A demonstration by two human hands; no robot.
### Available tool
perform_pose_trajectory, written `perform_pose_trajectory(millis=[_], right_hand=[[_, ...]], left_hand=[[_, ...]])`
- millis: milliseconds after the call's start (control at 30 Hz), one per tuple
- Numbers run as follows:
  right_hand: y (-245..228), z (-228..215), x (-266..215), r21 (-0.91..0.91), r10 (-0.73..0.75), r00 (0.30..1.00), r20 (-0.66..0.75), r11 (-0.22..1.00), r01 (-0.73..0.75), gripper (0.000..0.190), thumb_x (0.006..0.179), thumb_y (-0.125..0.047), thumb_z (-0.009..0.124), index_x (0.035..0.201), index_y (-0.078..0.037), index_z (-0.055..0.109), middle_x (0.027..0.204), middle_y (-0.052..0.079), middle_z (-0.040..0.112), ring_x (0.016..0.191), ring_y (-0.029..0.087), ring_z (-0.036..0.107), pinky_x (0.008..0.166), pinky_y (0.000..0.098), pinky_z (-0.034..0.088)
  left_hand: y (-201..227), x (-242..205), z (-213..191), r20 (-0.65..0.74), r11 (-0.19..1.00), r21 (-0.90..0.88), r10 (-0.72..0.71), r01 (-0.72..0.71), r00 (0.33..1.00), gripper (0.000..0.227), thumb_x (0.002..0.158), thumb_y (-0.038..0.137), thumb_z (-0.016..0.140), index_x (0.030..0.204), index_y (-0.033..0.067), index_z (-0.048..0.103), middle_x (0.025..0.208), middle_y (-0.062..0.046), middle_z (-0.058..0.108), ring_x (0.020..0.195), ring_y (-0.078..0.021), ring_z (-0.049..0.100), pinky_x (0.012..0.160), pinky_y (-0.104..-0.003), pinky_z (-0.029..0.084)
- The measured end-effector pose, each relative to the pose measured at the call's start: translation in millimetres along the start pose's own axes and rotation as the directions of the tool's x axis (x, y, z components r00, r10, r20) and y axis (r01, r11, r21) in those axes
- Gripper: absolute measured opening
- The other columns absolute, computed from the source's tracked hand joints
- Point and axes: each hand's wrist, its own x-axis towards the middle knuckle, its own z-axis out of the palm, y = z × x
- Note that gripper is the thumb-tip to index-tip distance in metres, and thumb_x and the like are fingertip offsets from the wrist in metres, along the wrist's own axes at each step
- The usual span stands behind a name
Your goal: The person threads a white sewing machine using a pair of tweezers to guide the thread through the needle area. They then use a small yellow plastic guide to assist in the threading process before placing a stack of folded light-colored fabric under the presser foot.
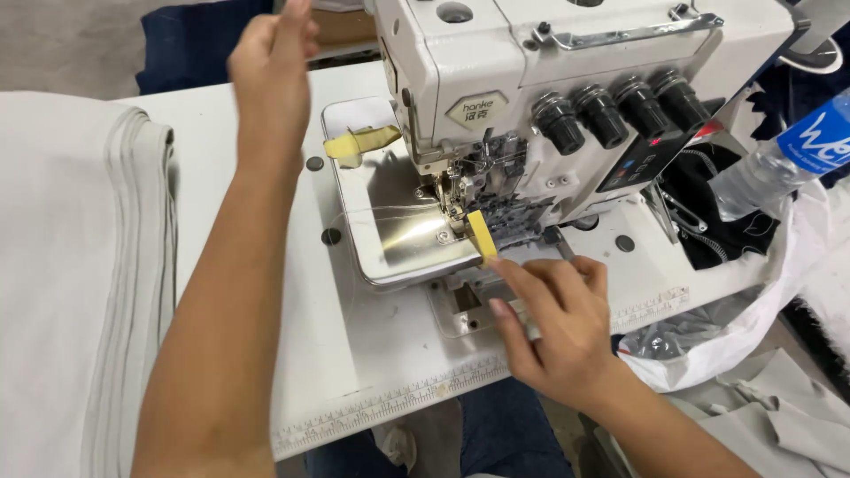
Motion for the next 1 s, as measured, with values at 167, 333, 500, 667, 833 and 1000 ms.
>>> perform_pose_trajectory(millis=[167,333,500,667,833,1000], right_hand=[[17,4,-21,0.182,0.139,0.99,0.012,0.974,-0.138,0.03,0.102,-0.021,0.056,0.12,0.0,0.067,0.091,0.01,0.071,0.084,0.023,0.065,0.075,0.0367,0.039],[20,12,7,0.275,0.14,0.99,-0.027,0.953,-0.127,0.026,0.099,-0.011,0.062,0.122,-0.003,0.071,0.095,0.013,0.063,0.074,0.024,0.06,0.071,0.0357,0.049],[26,28,13,0.076,0.039,0.991,-0.13,0.997,-0.029,0.018,0.094,-0.014,0.07,0.107,-0.009,0.081,0.088,0.008,0.066,0.071,0.022,0.063,0.074,0.036,0.05],[27,32,13,0.25,0.101,0.988,-0.118,0.966,-0.069,0.019,0.094,-0.008,0.069,0.11,-0.004,0.081,0.091,0.012,0.074,0.086,0.028,0.073,0.079,0.0367,0.055],[28,30,18,0.404,0.156,0.986,-0.058,0.907,-0.12,0.022,0.096,-0.009,0.068,0.113,0.0,0.077,0.094,0.016,0.074,0.086,0.032,0.074,0.079,0.0398,0.058],[34,32,13,0.577,0.357,0.934,0.026,0.758,-0.306,0.02,0.096,-0.001,0.067,0.114,0.003,0.075,0.084,0.015,0.071,0.072,0.029,0.072,0.068,0.0376,0.059]], left_hand=[[7,-116,-37,0.133,0.701,0.43,0.573,-0.568,0.808,0.01,0.106,0.017,0.065,0.1,0.0116,0.059,0.101,-0.003,0.062,0.094,-0.0215,0.052,0.078,-0.036,0.041],[-34,-170,-27,0.272,0.515,0.433,0.708,-0.74,0.652,0.017,0.104,0.022,0.063,0.102,0.0058,0.066,0.097,-0.008,0.061,0.098,-0.0271,0.054,0.086,-0.038,0.046],[-41,-194,-21,0.309,0.436,0.432,0.751,-0.789,0.584,0.015,0.098,0.025,0.07,0.1,0.0096,0.072,0.091,-0.004,0.062,0.093,-0.0262,0.057,0.083,-0.038,0.051],[-48,-198,-20,0.285,0.467,0.434,0.741,-0.771,0.609,0.015,0.1,0.024,0.068,0.098,0.0101,0.073,0.09,-0.004,0.063,0.095,-0.0251,0.057,0.084,-0.037,0.05],[-54,-201,-20,0.234,0.483,0.408,0.765,-0.775,0.6,0.012,0.099,0.02,0.068,0.099,0.0097,0.073,0.09,-0.004,0.063,0.093,-0.0257,0.056,0.083,-0.038,0.05],[-83,-200,-26,0.119,0.468,0.425,0.819,-0.775,0.561,0.018,0.1,0.026,0.066,0.107,0.0107,0.073,0.099,-0.006,0.062,0.099,-0.028,0.052,0.089,-0.042,0.048]])
